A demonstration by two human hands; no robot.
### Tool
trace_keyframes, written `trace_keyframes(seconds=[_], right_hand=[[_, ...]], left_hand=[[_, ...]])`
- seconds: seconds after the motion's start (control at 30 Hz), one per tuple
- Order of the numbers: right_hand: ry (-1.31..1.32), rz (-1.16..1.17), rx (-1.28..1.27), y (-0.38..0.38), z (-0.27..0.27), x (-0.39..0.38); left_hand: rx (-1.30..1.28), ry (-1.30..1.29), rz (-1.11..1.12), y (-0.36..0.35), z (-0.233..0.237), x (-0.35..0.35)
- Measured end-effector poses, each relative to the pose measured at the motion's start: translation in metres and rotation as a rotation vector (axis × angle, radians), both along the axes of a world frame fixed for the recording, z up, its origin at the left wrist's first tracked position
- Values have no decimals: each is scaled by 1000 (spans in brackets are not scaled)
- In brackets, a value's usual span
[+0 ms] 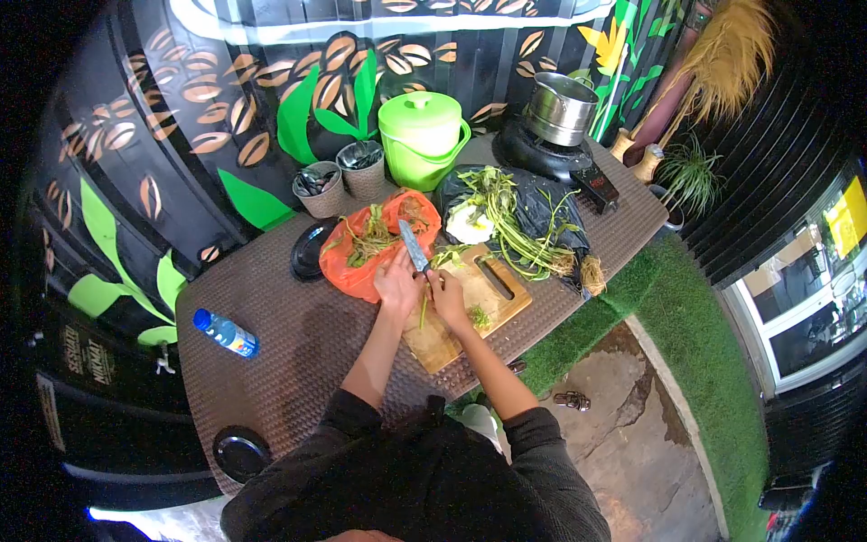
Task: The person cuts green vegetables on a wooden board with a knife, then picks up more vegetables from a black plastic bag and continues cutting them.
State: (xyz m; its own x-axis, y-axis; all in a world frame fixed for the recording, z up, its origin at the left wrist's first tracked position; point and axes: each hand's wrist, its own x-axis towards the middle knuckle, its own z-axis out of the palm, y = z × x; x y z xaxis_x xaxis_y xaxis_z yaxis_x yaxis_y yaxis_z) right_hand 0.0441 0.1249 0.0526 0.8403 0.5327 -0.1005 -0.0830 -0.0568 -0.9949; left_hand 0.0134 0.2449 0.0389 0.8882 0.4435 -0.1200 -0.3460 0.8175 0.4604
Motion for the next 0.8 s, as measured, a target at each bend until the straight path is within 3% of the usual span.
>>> trace_keyframes(seconds=[0.33,0.4,0.47,0.5,0.57,0.6,0.67,0.8], right_hand=[[-39,-33,-62,-43,-17,-22],[-156,-58,-41,-59,-25,-25],[-59,-112,34,-76,-13,-37],[38,-166,109,-84,-9,-41],[20,-201,75,-100,-21,-38],[29,-228,55,-106,-24,-37],[26,-267,-4,-119,-31,-36],[94,-283,24,-134,-22,-47]], left_hand=[[6,-64,-27,4,12,-3],[53,-38,-11,8,5,-4],[455,108,-34,17,-23,-1],[454,110,-35,20,-30,-3],[874,450,-135,24,-44,-9],[873,453,-133,19,-45,-15],[1481,649,273,10,-48,-26],[1468,709,394,12,-58,-21]])
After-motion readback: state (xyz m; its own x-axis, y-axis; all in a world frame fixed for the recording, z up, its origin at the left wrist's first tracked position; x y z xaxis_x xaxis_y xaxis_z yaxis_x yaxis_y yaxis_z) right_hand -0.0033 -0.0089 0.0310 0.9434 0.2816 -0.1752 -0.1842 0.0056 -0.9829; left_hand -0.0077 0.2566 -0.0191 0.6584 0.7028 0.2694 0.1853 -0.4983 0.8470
